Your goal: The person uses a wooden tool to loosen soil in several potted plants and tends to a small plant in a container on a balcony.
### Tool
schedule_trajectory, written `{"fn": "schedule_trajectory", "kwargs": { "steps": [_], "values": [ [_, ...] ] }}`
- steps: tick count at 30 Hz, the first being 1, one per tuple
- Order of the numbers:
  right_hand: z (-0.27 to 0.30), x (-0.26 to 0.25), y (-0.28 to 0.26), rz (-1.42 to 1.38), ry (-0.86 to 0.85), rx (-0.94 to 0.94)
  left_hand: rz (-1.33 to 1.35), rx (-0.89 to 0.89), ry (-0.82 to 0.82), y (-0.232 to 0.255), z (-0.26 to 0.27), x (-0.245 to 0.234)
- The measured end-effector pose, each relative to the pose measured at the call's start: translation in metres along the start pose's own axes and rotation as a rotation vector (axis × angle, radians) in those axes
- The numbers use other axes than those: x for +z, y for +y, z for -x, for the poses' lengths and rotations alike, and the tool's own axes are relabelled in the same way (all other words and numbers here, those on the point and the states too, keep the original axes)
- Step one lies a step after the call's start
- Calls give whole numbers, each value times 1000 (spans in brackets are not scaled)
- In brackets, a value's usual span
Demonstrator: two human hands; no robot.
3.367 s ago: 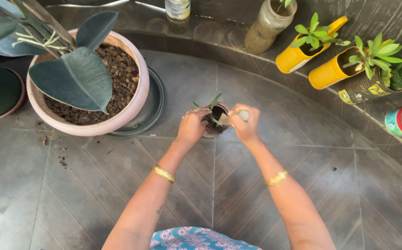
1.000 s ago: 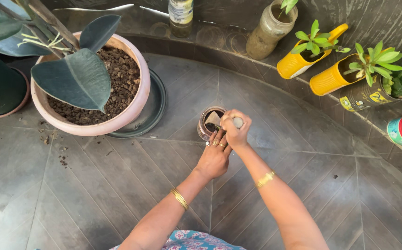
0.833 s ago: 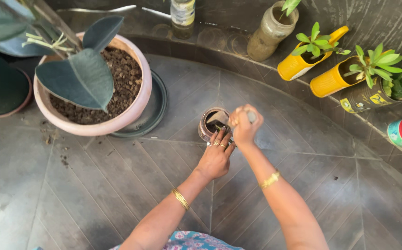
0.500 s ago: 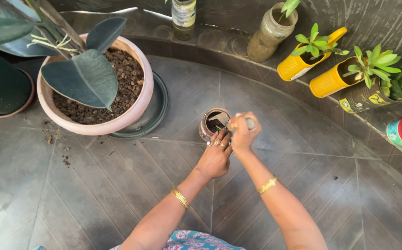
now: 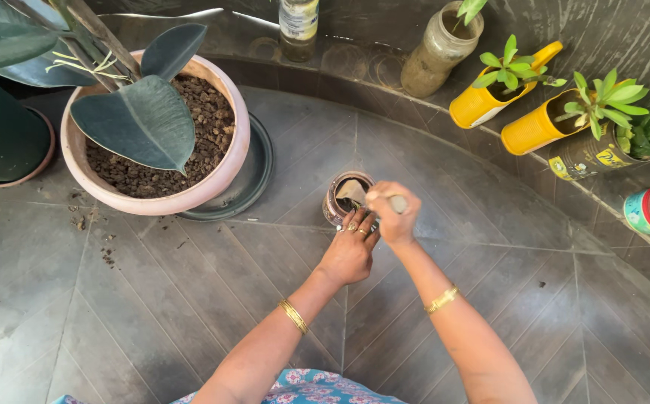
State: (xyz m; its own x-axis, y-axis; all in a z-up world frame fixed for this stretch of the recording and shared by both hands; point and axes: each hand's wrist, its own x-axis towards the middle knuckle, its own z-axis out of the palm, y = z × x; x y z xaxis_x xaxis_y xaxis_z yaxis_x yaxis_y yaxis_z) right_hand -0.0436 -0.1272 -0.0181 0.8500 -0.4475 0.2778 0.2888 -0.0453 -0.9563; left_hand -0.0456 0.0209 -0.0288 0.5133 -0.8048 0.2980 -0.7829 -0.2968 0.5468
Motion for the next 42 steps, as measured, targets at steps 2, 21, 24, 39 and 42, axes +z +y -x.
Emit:
{"fn": "schedule_trajectory", "kwargs": {
  "steps": [2,21,24,39,42],
  "values": [
    [-6,3,3,42,-35,24,-14,-9,-6,1,0,0],
    [-10,-7,0,-74,108,58,28,-17,24,3,-2,-4],
    [-8,-4,11,9,103,178,115,-41,17,6,-2,-9],
    [-24,-6,-97,866,-404,-36,223,-332,27,-101,-26,-42],
    [-32,-6,-108,968,-501,38,210,-206,-75,-110,-46,-36]
  ]
}}
